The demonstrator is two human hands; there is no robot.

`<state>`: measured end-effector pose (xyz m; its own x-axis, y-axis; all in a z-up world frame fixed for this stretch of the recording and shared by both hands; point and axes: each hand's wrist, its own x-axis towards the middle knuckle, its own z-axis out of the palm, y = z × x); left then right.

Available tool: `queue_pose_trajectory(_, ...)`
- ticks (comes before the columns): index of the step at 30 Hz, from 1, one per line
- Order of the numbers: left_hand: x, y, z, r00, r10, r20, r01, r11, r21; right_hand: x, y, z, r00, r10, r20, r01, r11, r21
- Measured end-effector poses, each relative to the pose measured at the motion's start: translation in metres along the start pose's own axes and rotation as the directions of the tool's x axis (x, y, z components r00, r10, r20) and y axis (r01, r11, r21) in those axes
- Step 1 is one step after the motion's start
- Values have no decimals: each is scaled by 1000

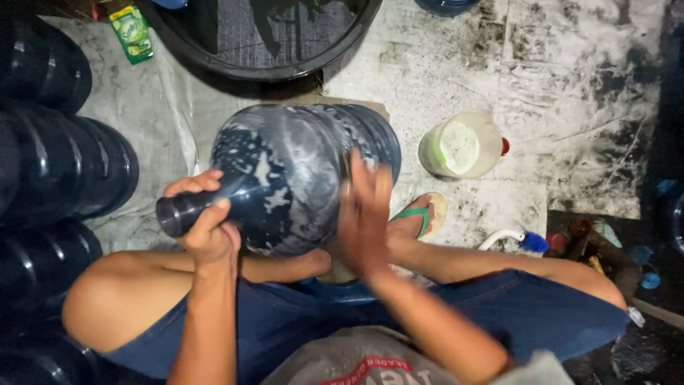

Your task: The person cleans the exterior of a large plastic water jug using a small sponge and a soapy solution from a container, scrubbing different parts of the jug by hand before rinsing it in a large basin.

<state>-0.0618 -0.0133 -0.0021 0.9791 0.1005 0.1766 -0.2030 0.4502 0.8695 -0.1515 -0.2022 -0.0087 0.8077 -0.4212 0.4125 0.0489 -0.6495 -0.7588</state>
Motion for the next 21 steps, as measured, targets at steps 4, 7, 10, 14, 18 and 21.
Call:
queue_pose_trajectory(4,-1,3,6,992,-9,-123,10,1000,11,-91,-23,2,972,228,-56,-228,974,4)
queue_pose_trajectory(7,-4,7,17,963,-96,-253,94,995,-22,-52,6,-4,989,0,-150,-6,999,-41)
queue_pose_trajectory(10,-10,9,25,908,-144,-393,146,989,-24,-5,8,-19,996,88,-28,-88,996,-7)
queue_pose_trajectory(14,-10,13,38,838,-129,-530,161,987,14,-13,-34,-15,985,155,-76,-153,988,38)
queue_pose_trajectory(18,-6,15,35,799,-137,-586,190,981,29,-74,-41,-13,963,246,-109,-251,967,-42)
queue_pose_trajectory(21,-9,15,40,789,-128,-601,203,977,59,-57,-18,-12,973,182,-143,-180,983,22)
